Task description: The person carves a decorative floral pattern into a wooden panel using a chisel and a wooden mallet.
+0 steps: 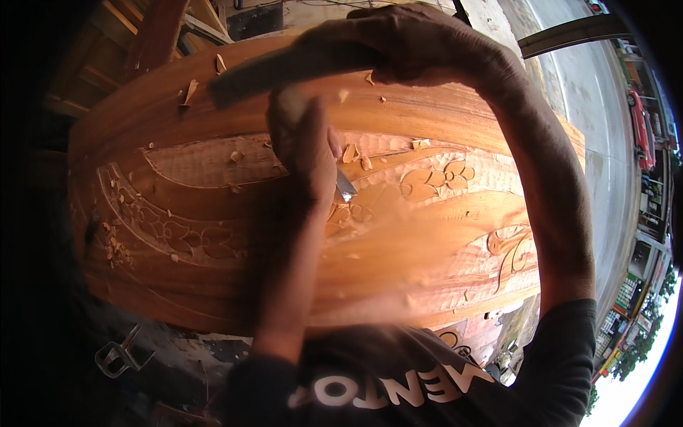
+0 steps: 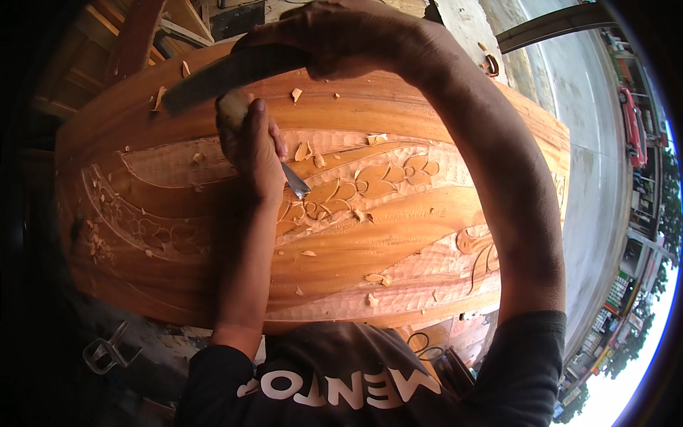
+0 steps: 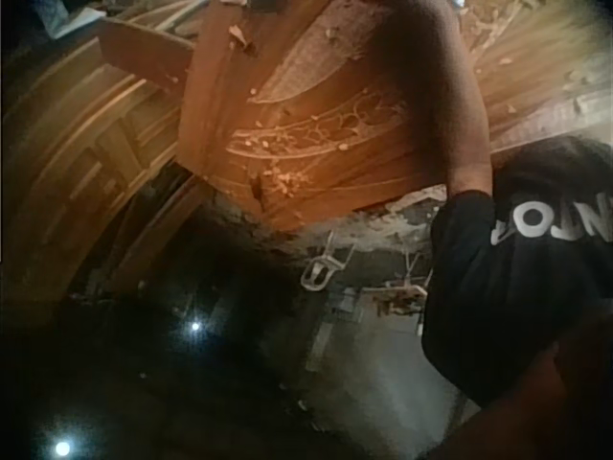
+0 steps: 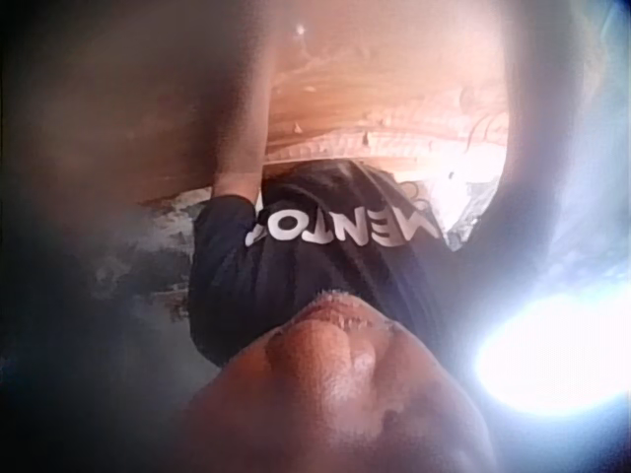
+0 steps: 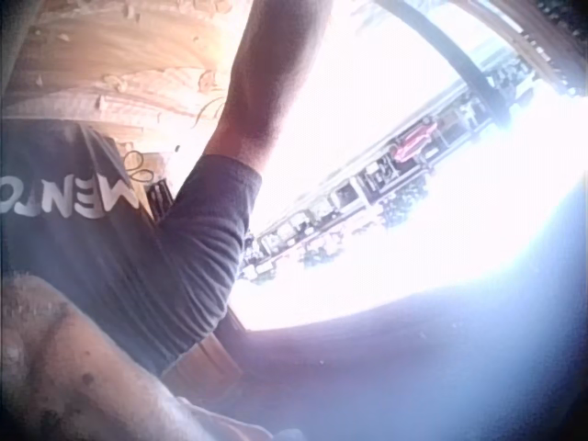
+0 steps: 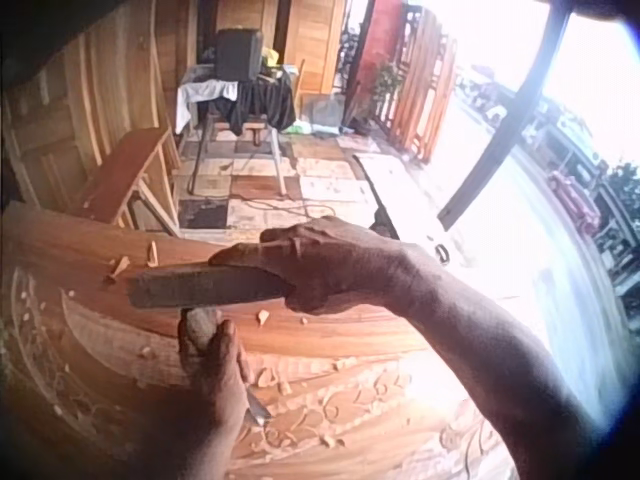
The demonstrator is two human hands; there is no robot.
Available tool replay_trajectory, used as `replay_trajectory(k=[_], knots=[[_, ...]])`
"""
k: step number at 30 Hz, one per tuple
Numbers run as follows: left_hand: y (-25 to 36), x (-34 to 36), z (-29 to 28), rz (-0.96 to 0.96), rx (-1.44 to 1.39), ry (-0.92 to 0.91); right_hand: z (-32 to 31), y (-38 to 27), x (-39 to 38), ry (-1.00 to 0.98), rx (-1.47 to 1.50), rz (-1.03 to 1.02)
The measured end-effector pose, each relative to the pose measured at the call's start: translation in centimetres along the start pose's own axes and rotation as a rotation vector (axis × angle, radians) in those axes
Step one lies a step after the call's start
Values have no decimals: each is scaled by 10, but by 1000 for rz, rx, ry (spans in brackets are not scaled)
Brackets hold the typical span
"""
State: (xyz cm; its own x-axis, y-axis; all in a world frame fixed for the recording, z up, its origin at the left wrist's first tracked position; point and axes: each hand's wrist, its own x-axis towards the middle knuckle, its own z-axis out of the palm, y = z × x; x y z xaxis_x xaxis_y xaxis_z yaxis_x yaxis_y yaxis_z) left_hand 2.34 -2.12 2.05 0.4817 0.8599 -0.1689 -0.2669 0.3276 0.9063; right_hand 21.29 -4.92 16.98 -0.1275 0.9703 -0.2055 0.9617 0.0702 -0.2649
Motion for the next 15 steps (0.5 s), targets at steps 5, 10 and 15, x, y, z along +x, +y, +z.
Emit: replay_trajectory(k=[5,10,15], knots=[[-6,-12,-3,219,-58,45,25,-10,-13,300,28,88],[41,-52,-36,49,-119,134,52,-37,-59,388,8,-3],[59,-89,-96,86,199,14,130,-58,-144,650,552,419]])
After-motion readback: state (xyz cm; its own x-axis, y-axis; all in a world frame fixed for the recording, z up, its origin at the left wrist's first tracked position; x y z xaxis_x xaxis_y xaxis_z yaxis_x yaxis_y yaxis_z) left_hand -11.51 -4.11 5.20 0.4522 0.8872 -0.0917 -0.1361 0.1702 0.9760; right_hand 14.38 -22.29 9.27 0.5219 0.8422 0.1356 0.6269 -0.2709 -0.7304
